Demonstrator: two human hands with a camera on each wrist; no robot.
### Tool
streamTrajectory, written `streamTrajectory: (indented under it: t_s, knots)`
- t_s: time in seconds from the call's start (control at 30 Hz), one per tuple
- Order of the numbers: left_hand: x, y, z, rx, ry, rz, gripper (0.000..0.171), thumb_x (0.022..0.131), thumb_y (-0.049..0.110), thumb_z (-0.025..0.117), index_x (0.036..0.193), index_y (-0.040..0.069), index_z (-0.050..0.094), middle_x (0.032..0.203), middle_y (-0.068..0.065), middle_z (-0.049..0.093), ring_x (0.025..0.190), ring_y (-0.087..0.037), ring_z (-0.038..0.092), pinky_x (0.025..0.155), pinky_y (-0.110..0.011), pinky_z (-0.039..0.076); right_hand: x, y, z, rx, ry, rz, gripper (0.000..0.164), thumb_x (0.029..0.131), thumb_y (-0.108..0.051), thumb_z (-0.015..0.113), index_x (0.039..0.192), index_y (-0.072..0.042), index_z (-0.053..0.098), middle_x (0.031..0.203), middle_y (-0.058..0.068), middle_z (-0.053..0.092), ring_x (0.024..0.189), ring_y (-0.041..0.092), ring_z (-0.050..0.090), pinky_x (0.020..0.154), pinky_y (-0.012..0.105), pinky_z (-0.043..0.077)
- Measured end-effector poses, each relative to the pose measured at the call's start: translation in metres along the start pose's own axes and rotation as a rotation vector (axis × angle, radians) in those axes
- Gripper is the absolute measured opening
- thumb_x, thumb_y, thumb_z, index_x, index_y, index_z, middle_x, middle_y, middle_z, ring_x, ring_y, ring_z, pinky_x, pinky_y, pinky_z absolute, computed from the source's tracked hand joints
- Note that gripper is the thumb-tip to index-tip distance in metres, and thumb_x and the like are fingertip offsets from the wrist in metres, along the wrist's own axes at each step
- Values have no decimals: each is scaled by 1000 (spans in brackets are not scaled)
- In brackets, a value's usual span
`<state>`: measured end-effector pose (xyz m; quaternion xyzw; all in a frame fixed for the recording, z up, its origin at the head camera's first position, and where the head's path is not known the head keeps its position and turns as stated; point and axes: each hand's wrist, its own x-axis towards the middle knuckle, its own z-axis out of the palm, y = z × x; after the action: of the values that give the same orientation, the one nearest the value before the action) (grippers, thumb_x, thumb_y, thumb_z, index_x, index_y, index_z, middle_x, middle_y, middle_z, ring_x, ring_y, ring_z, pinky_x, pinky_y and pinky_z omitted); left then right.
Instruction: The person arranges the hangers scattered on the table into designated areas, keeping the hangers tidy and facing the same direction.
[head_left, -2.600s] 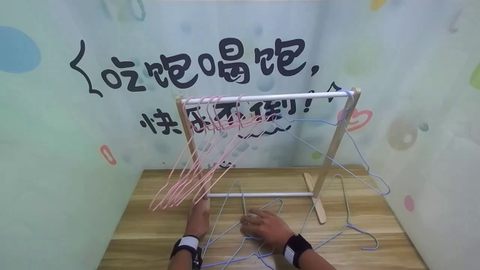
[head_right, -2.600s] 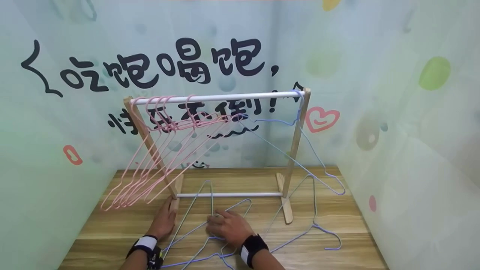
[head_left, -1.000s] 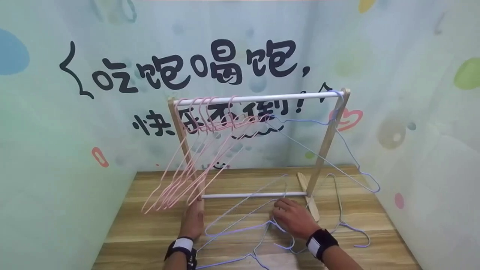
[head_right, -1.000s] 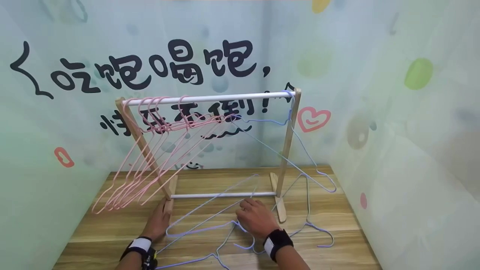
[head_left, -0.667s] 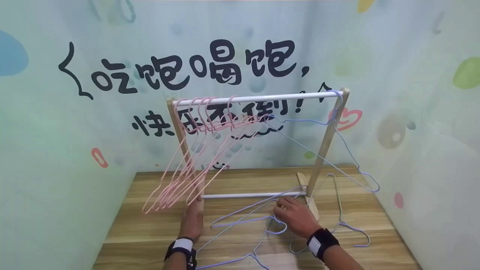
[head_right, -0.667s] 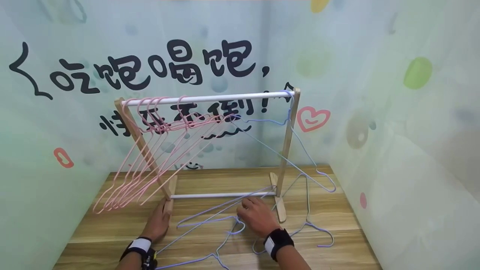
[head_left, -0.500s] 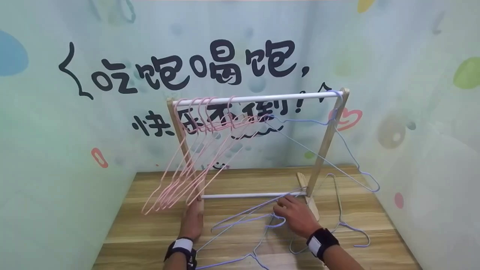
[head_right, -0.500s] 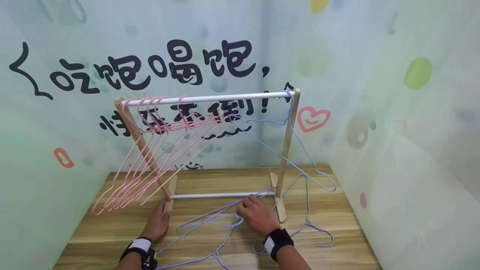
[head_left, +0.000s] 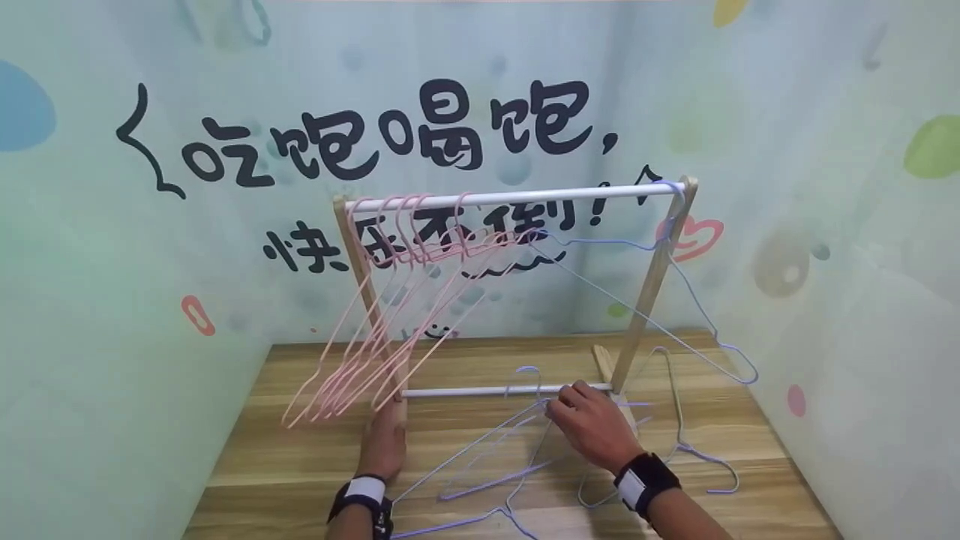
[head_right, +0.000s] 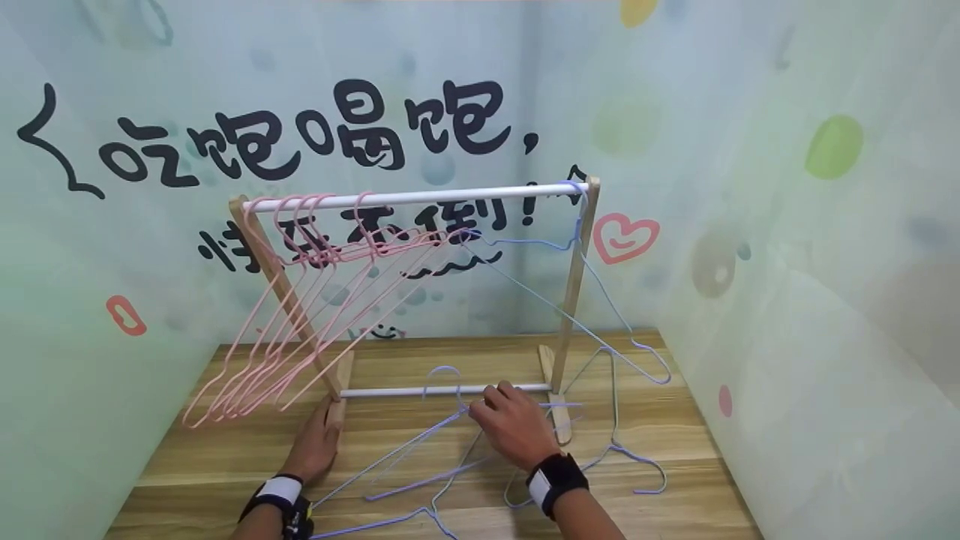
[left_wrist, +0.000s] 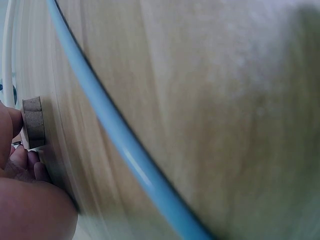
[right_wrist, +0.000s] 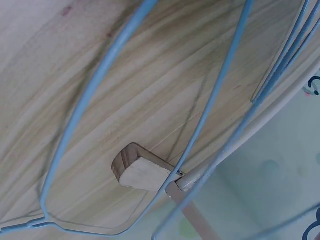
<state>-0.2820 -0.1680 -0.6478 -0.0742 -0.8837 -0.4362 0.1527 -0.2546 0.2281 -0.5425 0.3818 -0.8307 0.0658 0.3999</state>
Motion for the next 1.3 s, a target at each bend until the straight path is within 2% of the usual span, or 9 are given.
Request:
streamTrajectory:
  t_s: [0.2, 0.33, 0.43, 0.63, 0.9, 1.17, 1.3]
  knots:
    - [0, 3, -2, -1, -25, -11, 61, 103, -2, 52, 161, -11, 37, 158, -43, 44, 144, -67, 39, 122, -75, 28, 1, 1, -2, -42, 17, -5, 26, 113, -24, 50, 94, -13, 64, 83, 2, 52, 73, 20, 48, 57, 34, 45]
    - [0, 4, -1, 3, -14, -3, 61, 103, -2, 53, 161, -11, 37, 157, -43, 45, 143, -67, 41, 121, -75, 29, 1, 3, -3, -36, 32, 2, 25, 112, -22, 51, 92, -12, 63, 82, 2, 49, 71, 19, 45, 56, 33, 42]
    - [0, 3, 0, 3, 6, 20, 60, 101, -4, 54, 159, -11, 39, 154, -43, 48, 140, -67, 43, 118, -75, 33, 1, 6, -4, -15, 37, 28, 25, 112, -21, 49, 92, -12, 61, 81, 1, 46, 71, 18, 43, 55, 32, 40]
    - [1, -1, 2, 10, 28, 21, 58, 100, -3, 56, 157, -10, 44, 151, -41, 52, 137, -66, 48, 114, -75, 39, 4, 12, -9, 27, 35, 85, 31, 118, -24, 42, 95, -10, 58, 82, 1, 41, 70, 17, 41, 54, 31, 37]
    - [1, -2, 1, 19, 7, 6, 60, 101, -3, 54, 158, -13, 41, 154, -41, 49, 142, -66, 43, 119, -73, 35, 13, 21, -19, -5, 78, 122, 39, 121, -28, 39, 93, -10, 58, 77, 1, 42, 64, 17, 42, 49, 33, 38]
    - [-4, 4, -3, 24, 12, 110, 53, 104, -7, 51, 154, -20, 39, 152, -46, 46, 139, -71, 39, 118, -77, 31, 21, 29, -32, -112, 119, 199, 38, 118, -31, 43, 89, -10, 55, 67, 1, 47, 51, 18, 47, 36, 37, 39]
    - [-4, 8, -6, 36, 10, 133, 53, 104, -7, 50, 153, -20, 39, 151, -46, 47, 139, -71, 41, 118, -77, 31, 26, 33, -38, -143, 136, 234, 28, 110, -24, 53, 87, -9, 54, 64, 1, 47, 46, 19, 45, 33, 37, 35]
